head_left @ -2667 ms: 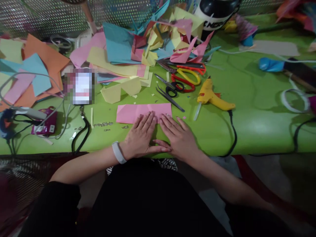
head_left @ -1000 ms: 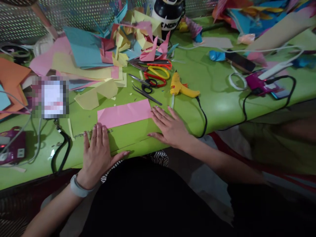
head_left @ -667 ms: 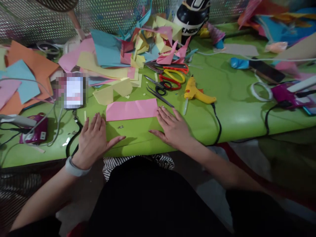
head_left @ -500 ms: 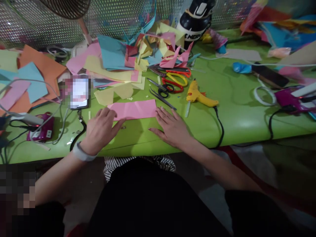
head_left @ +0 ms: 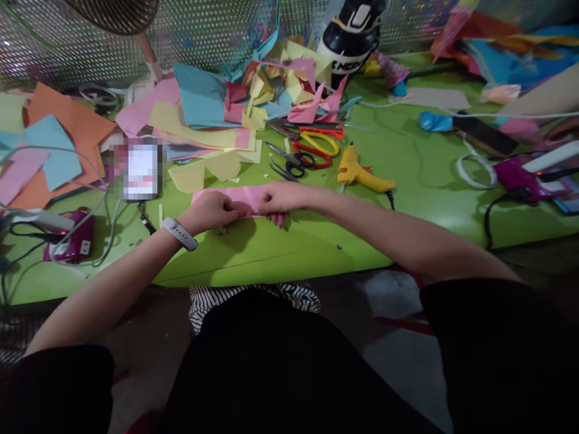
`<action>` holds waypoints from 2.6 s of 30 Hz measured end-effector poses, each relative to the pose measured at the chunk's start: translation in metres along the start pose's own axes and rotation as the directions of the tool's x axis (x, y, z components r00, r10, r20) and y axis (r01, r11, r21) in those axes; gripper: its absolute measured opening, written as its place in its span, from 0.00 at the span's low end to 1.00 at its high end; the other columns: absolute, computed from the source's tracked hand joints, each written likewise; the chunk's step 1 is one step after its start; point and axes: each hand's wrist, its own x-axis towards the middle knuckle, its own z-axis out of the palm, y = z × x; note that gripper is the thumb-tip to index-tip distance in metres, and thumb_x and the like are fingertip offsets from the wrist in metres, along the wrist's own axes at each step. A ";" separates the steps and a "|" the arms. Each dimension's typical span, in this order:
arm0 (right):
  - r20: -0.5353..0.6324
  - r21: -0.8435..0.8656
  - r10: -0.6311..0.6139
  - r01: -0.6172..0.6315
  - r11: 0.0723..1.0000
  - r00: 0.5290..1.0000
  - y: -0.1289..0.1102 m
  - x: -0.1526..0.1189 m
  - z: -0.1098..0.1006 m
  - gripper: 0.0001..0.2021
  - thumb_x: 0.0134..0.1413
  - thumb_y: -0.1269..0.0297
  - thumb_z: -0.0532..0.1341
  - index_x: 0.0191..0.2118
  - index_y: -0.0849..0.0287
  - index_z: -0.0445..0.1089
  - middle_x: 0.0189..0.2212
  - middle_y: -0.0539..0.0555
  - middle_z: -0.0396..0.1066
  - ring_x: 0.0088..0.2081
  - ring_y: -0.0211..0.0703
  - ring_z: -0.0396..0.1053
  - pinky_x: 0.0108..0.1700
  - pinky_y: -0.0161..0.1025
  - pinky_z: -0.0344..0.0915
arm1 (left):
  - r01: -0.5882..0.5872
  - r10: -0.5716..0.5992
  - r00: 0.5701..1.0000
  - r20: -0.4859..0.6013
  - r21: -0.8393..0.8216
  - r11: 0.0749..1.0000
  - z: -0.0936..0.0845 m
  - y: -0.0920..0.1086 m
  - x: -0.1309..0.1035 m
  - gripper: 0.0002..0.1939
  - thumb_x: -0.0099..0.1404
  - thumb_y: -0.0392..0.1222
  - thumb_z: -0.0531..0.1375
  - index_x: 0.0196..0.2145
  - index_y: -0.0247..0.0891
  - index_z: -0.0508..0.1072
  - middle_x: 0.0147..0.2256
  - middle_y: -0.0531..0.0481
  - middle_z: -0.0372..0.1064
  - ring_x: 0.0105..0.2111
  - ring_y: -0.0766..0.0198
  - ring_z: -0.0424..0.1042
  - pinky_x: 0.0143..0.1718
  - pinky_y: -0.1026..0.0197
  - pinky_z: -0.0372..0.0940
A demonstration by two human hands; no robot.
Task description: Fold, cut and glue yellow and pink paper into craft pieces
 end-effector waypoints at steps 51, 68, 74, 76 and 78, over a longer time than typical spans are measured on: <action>0.148 0.029 0.088 -0.093 0.995 0.985 0.016 0.008 -0.001 0.22 0.47 0.47 0.70 0.21 0.60 0.67 0.17 0.51 0.73 0.22 0.40 0.75 0.25 0.33 0.66 | 0.496 -0.451 0.859 0.241 -0.175 0.851 -0.026 -0.052 -0.030 0.25 0.51 0.61 0.69 0.16 0.35 0.72 0.24 0.40 0.73 0.28 0.57 0.75 0.30 0.57 0.68; 0.135 0.031 0.068 -0.072 0.997 0.989 0.015 0.006 0.002 0.18 0.53 0.53 0.68 0.22 0.59 0.67 0.19 0.54 0.74 0.23 0.41 0.75 0.28 0.38 0.70 | 0.463 -0.454 0.886 0.092 -0.222 0.858 -0.032 -0.053 -0.057 0.26 0.50 0.63 0.68 0.15 0.36 0.72 0.21 0.43 0.73 0.23 0.60 0.73 0.27 0.58 0.67; 0.132 0.070 0.060 -0.070 0.995 0.989 0.020 0.007 0.003 0.17 0.53 0.53 0.67 0.23 0.59 0.66 0.18 0.53 0.74 0.21 0.41 0.74 0.27 0.38 0.71 | 0.460 -0.430 0.887 0.170 -0.238 0.855 -0.026 -0.065 -0.045 0.22 0.46 0.58 0.71 0.14 0.37 0.72 0.20 0.44 0.72 0.23 0.60 0.72 0.25 0.60 0.64; 0.137 0.072 0.054 -0.064 0.995 0.989 0.019 0.006 0.003 0.18 0.53 0.54 0.67 0.22 0.59 0.66 0.18 0.53 0.74 0.20 0.41 0.73 0.26 0.38 0.70 | 0.485 -0.453 0.874 0.177 -0.254 0.837 -0.026 -0.069 -0.047 0.22 0.45 0.57 0.71 0.13 0.38 0.71 0.20 0.44 0.71 0.23 0.60 0.71 0.24 0.60 0.63; 0.144 0.073 0.047 -0.058 0.996 0.988 0.018 0.006 0.002 0.18 0.53 0.53 0.68 0.22 0.59 0.65 0.18 0.53 0.74 0.20 0.40 0.73 0.27 0.38 0.70 | 0.499 -0.467 0.866 0.180 -0.256 0.828 -0.028 -0.072 -0.051 0.22 0.44 0.57 0.72 0.13 0.37 0.71 0.20 0.44 0.71 0.22 0.61 0.71 0.23 0.60 0.62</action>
